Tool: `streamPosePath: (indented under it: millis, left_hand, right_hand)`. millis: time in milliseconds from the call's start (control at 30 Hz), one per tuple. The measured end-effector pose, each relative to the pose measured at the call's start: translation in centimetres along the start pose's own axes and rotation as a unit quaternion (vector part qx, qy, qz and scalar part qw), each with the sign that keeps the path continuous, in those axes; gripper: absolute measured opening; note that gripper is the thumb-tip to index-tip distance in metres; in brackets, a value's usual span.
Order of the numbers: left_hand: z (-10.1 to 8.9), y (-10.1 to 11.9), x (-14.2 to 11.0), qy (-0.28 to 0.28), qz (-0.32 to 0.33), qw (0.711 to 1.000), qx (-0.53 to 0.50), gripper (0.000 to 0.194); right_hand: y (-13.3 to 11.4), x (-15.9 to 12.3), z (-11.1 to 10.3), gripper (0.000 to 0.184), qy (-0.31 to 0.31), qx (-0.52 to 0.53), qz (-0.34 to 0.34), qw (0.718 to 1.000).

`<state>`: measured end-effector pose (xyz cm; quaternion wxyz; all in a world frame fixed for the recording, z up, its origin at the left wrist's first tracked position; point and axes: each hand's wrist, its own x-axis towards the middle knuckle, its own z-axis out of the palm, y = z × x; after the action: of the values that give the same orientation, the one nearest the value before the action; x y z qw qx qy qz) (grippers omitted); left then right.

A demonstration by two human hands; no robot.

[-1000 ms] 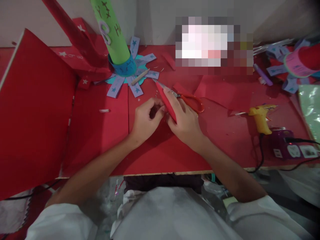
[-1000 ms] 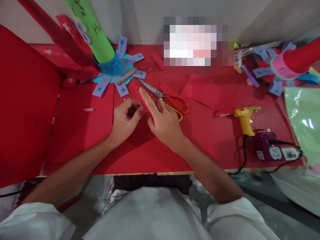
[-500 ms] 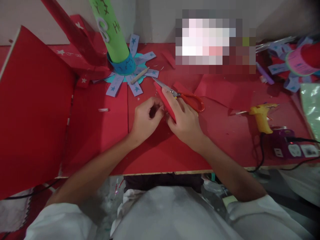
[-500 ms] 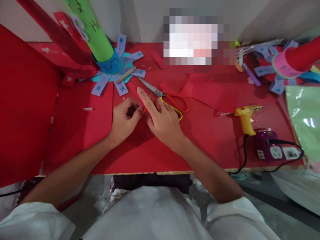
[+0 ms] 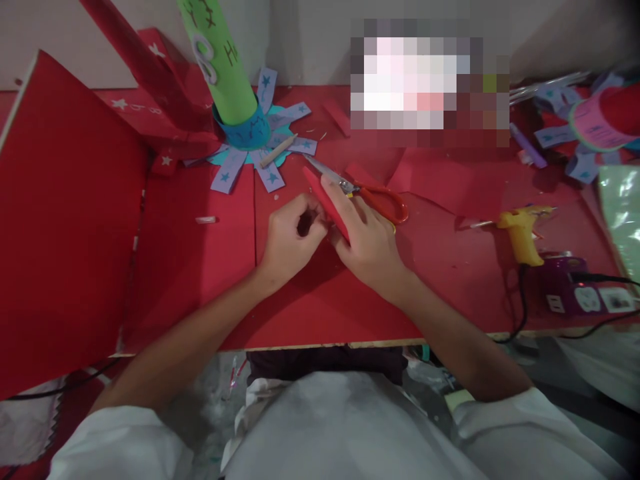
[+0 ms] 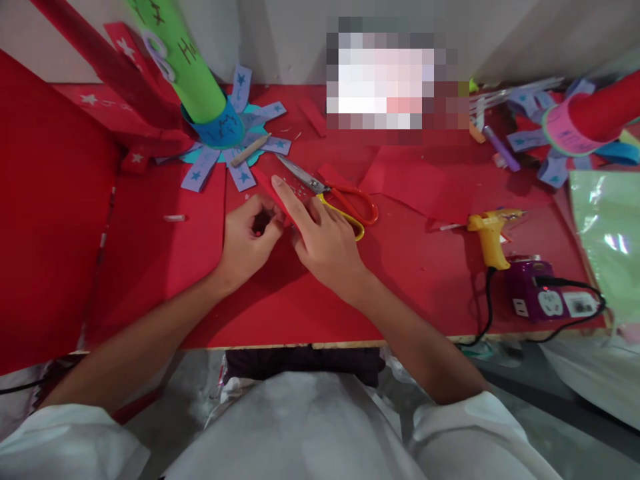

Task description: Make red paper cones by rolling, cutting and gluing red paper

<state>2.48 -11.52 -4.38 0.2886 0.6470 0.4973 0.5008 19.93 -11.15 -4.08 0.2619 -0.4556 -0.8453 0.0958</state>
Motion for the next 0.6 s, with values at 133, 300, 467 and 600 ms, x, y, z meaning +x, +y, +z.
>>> streamPosePath:
  millis: [133,300,467,600]
  left_hand:
    - [0.00,-0.07,-0.06,-0.007,0.007,1.000,0.017,0.013]
    - [0.10,-0.12,-0.29,-0.029,-0.004,0.999,0.037,0.012]
    - [-0.16,-0.24,-0.23,-0.024,0.025,0.999,0.022,0.013]
    - [-0.32,-0.17,-0.07,-0.004,0.036,0.999,0.027,0.018]
  right_hand:
    - [-0.10,0.03,-0.09,0.075,0.003,0.017,0.008,1.000]
    - [-0.10,0.29,-0.42,0.071,0.003,0.079,0.027,0.997]
    - [0.28,0.56,-0.53,0.075,0.011,0.178,0.030,0.984]
    - [0.68,0.77,-0.60,0.074,0.009,0.252,0.022,0.967]
